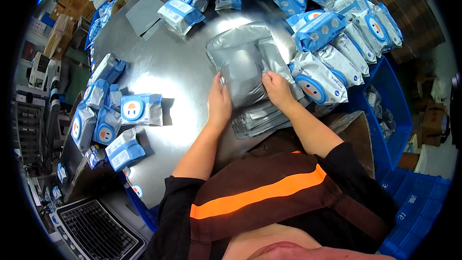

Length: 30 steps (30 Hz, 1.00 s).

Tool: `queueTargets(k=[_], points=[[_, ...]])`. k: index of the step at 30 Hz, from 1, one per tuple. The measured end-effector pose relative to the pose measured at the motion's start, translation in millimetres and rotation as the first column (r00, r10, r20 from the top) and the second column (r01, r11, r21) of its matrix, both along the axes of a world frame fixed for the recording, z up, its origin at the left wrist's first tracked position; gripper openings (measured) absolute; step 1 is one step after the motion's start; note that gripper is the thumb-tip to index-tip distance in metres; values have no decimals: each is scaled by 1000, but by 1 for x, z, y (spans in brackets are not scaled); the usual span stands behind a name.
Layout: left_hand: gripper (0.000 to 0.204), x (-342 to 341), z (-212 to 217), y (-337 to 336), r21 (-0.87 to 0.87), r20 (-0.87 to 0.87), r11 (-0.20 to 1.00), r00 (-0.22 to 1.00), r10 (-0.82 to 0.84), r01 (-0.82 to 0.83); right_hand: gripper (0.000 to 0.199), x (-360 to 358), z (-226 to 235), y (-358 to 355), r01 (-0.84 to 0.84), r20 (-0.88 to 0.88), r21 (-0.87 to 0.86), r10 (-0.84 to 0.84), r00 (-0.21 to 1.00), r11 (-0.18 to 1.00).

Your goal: The person places individual blue wipe packages into grey shipping bags, then stacks the bags on the table and occasionally moves wipes into a blue bin.

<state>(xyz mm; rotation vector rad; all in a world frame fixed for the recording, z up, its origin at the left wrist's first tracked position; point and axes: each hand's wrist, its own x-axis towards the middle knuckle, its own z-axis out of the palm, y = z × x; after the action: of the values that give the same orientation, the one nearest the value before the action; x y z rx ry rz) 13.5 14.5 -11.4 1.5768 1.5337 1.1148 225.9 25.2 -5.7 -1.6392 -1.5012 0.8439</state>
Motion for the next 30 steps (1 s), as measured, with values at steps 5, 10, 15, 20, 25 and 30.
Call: queueTargets(k=[5, 10, 15, 20, 25, 30], points=[[45, -7, 1, 13, -122, -145, 989, 985, -97, 80, 38, -14, 46, 9, -27, 272, -137, 64, 960, 990], [44, -14, -10, -14, 108, 172, 979, 967, -190, 173, 101, -16, 73, -15, -317, -602, -176, 152, 784, 932], [38, -4, -3, -7, 229, -301, 953, 945, -126, 199, 96, 77, 118, -72, -261, -805, -35, 127, 580, 965], [42, -2, -22, -10, 104, -357, 989, 933, -57, 101, 56, 234, 123, -142, 656, -859, -114, -405, 312, 747], [46, 15, -1, -9, 221, -430, 966, 902, -31, 138, 50, 292, 123, -168, 543, 286, 734, -910, 300, 409], [50, -25, 12, -15, 164, -263, 926, 920, -291, 340, 30, 66, 103, -89, -245, 96, 97, 236, 967, 965]])
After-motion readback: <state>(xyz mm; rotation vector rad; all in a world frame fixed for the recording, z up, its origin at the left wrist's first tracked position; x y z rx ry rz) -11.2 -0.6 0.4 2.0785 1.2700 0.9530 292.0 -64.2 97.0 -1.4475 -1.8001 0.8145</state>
